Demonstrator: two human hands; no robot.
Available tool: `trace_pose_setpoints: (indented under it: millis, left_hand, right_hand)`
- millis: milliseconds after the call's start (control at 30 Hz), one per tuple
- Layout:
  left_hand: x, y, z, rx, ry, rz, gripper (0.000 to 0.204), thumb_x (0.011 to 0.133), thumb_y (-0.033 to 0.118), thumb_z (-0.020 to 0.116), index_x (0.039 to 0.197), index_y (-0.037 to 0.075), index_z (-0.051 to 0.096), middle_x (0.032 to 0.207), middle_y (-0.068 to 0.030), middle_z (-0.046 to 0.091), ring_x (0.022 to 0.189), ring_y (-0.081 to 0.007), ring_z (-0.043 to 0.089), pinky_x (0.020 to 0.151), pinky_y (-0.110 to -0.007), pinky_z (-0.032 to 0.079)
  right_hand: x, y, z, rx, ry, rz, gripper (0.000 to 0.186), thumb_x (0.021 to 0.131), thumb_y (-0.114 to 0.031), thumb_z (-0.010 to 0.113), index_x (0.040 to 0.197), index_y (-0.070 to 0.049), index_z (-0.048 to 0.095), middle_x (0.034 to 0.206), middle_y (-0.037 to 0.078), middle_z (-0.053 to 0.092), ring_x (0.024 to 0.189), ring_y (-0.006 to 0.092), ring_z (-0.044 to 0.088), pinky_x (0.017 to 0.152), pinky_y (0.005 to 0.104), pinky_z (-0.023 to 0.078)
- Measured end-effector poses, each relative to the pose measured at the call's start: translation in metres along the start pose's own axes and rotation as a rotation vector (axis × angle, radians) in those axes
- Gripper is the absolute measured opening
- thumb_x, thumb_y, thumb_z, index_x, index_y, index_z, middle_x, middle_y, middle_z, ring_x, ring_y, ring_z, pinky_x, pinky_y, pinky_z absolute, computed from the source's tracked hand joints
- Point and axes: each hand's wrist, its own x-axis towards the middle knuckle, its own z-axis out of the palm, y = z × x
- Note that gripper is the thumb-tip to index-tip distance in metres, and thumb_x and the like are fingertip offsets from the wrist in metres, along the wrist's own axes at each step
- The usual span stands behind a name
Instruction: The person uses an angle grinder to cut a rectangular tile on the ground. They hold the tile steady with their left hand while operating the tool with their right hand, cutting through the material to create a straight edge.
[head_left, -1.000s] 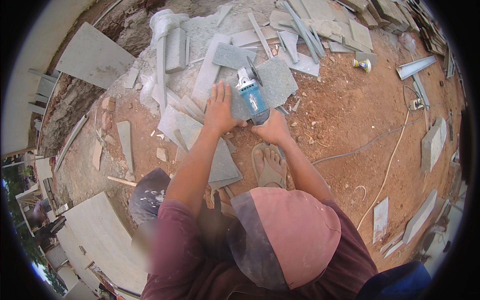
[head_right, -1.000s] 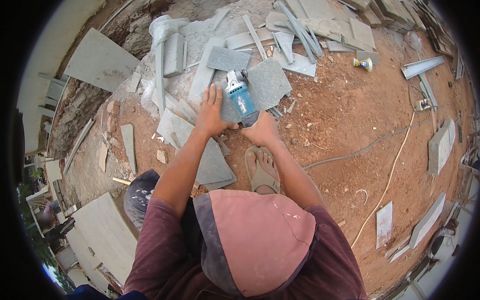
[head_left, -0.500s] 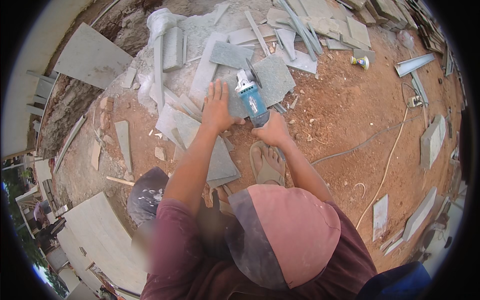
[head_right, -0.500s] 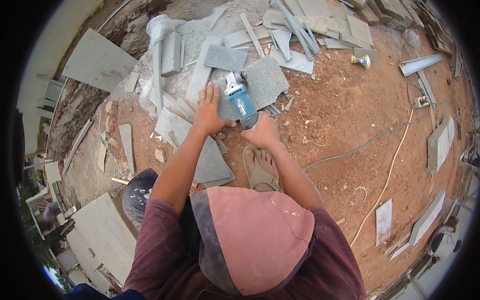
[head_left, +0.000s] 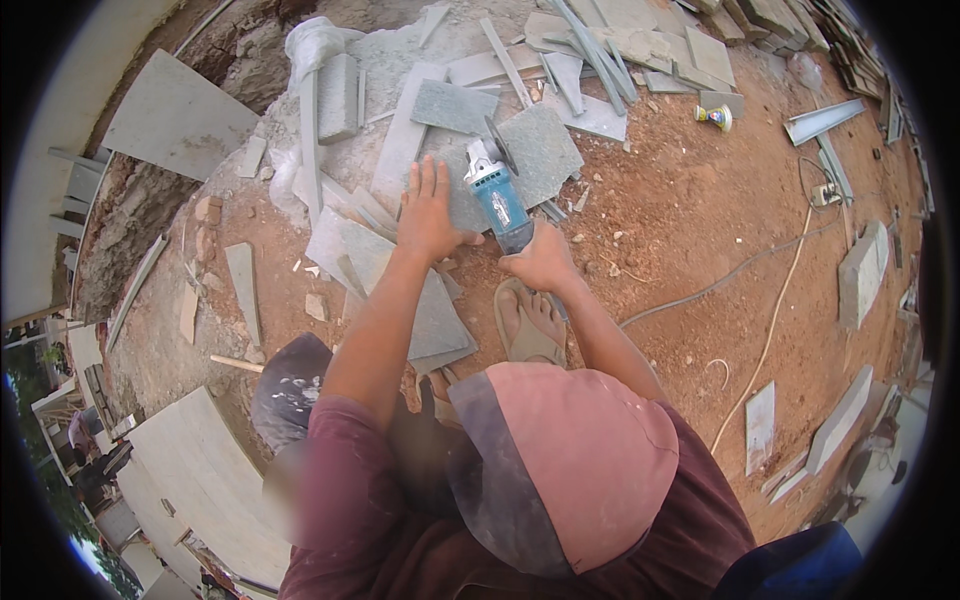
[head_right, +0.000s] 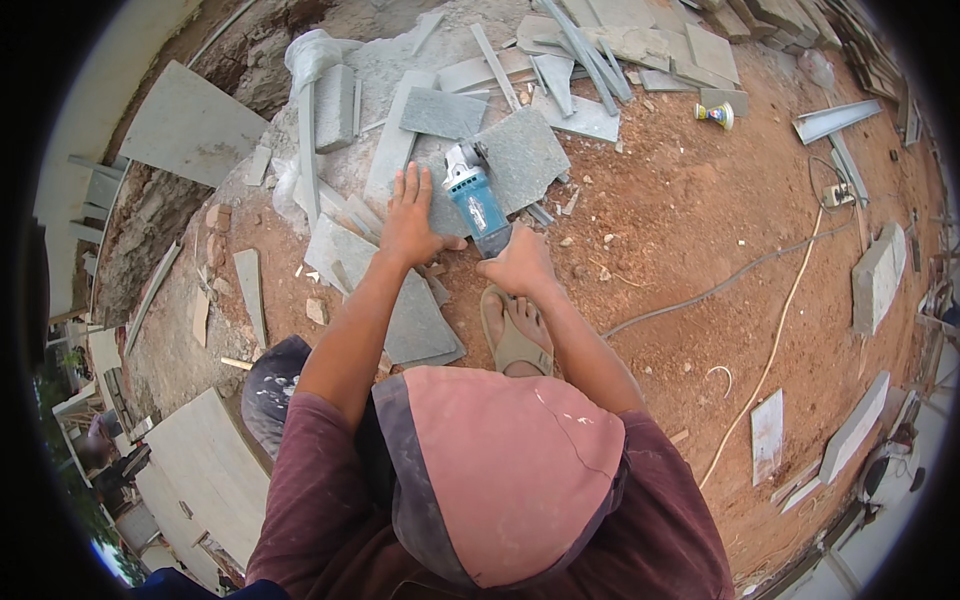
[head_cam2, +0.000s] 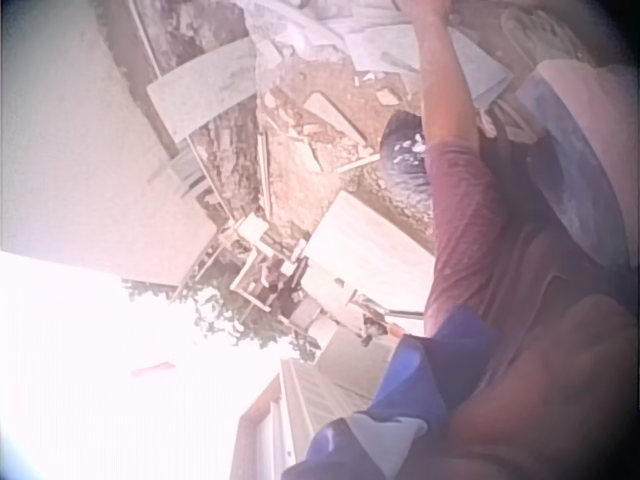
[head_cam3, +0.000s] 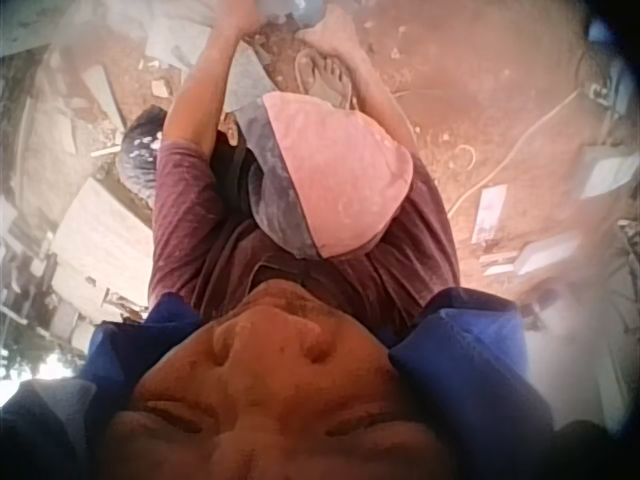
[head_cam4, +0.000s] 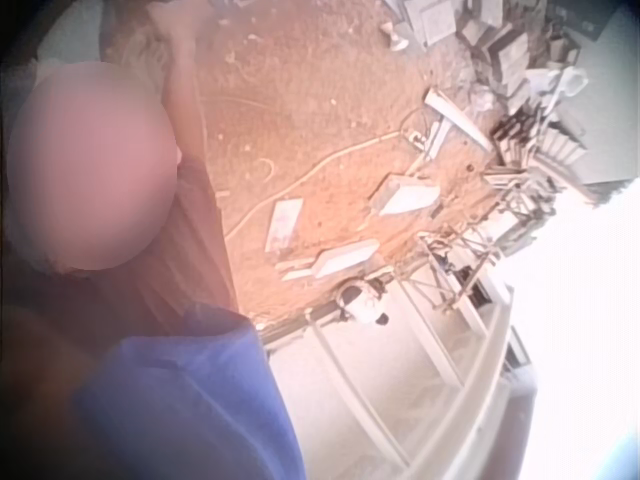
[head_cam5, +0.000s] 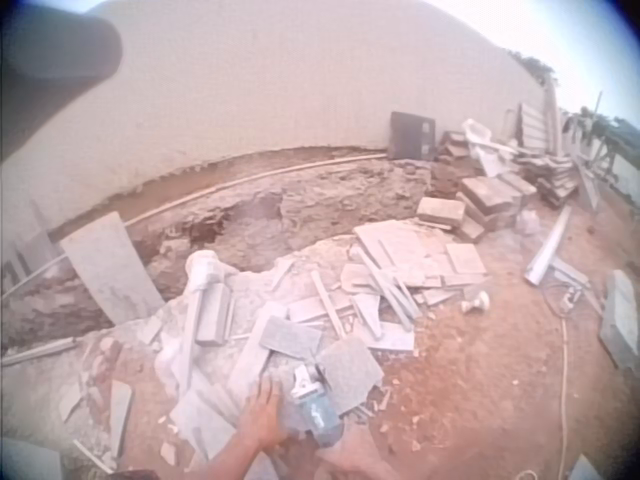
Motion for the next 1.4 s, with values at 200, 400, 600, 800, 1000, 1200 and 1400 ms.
trace_pose_setpoints:
  millis: [200,400,600,800,1000,1200,1400]
  left_hand:
    - [-0.001,-0.005,0.004,-0.009,0.024,0.002,0.156,0.058,0.056,0.102,0.175,0.005,0.012,0.184,-0.0199,0.005,0.17,-0.0395,0.003,0.133,-0.062,0.022]
    - [0.0,-0.001,0.002,-0.017,0.017,0.009,0.156,0.057,0.055,0.102,0.175,0.004,0.013,0.184,-0.0203,0.005,0.17,-0.0398,0.003,0.132,-0.064,0.023]
    - [-0.002,0.004,-0.001,0.014,0.022,-0.003,0.151,0.06,0.054,0.102,0.174,0.004,0.017,0.184,-0.0185,0.009,0.17,-0.0386,0.005,0.133,-0.06,0.024]
    - [-0.003,0.002,0.0,0.015,0.028,-0.007,0.151,0.061,0.054,0.102,0.175,0.005,0.016,0.184,-0.0184,0.009,0.17,-0.0387,0.006,0.133,-0.06,0.024]
    - [-0.003,0.003,-0.002,0.027,0.02,-0.011,0.15,0.061,0.055,0.101,0.175,0.005,0.016,0.184,-0.018,0.009,0.17,-0.0383,0.005,0.133,-0.06,0.024]
    - [-0.003,0.004,-0.001,0.027,0.023,-0.012,0.15,0.061,0.054,0.101,0.175,0.005,0.016,0.184,-0.0181,0.009,0.17,-0.038,0.006,0.133,-0.06,0.025]
    - [-0.004,0.005,-0.001,0.043,0.026,-0.012,0.151,0.061,0.055,0.101,0.175,0.005,0.015,0.184,-0.0186,0.009,0.17,-0.0385,0.006,0.133,-0.059,0.025]
  right_hand:
    - [-0.01,-0.011,-0.007,0.004,-0.025,0.003,0.059,0.069,-0.03,0.089,0.11,0.009,0.071,0.106,0.033,0.076,0.106,0.0466,0.076,0.095,0.0495,0.06]
    - [-0.009,0.002,-0.002,0.027,-0.024,0.018,0.062,0.07,-0.03,0.089,0.114,0.009,0.07,0.108,0.033,0.076,0.106,0.0458,0.076,0.095,0.0491,0.06]
    - [-0.011,0.007,0.0,0.025,-0.019,0.03,0.061,0.07,-0.03,0.09,0.112,0.01,0.07,0.108,0.032,0.076,0.106,0.0446,0.076,0.095,0.0485,0.059]
    - [-0.019,0.001,-0.006,0.037,-0.05,0.044,0.06,0.069,-0.03,0.091,0.109,0.009,0.07,0.108,0.032,0.076,0.105,0.044,0.076,0.094,0.0484,0.059]
    - [-0.023,0.005,-0.003,0.017,-0.012,0.044,0.061,0.069,-0.031,0.091,0.109,0.009,0.07,0.108,0.032,0.076,0.107,0.0447,0.076,0.095,0.049,0.06]
    - [-0.029,0.009,-0.002,0.028,0.019,0.015,0.058,0.068,-0.031,0.09,0.107,0.008,0.071,0.106,0.032,0.076,0.105,0.0458,0.076,0.094,0.0493,0.06]
    - [-0.036,0.012,-0.004,0.027,0.022,-0.017,0.056,0.068,-0.031,0.089,0.105,0.008,0.072,0.104,0.033,0.076,0.102,0.0465,0.076,0.092,0.0497,0.06]
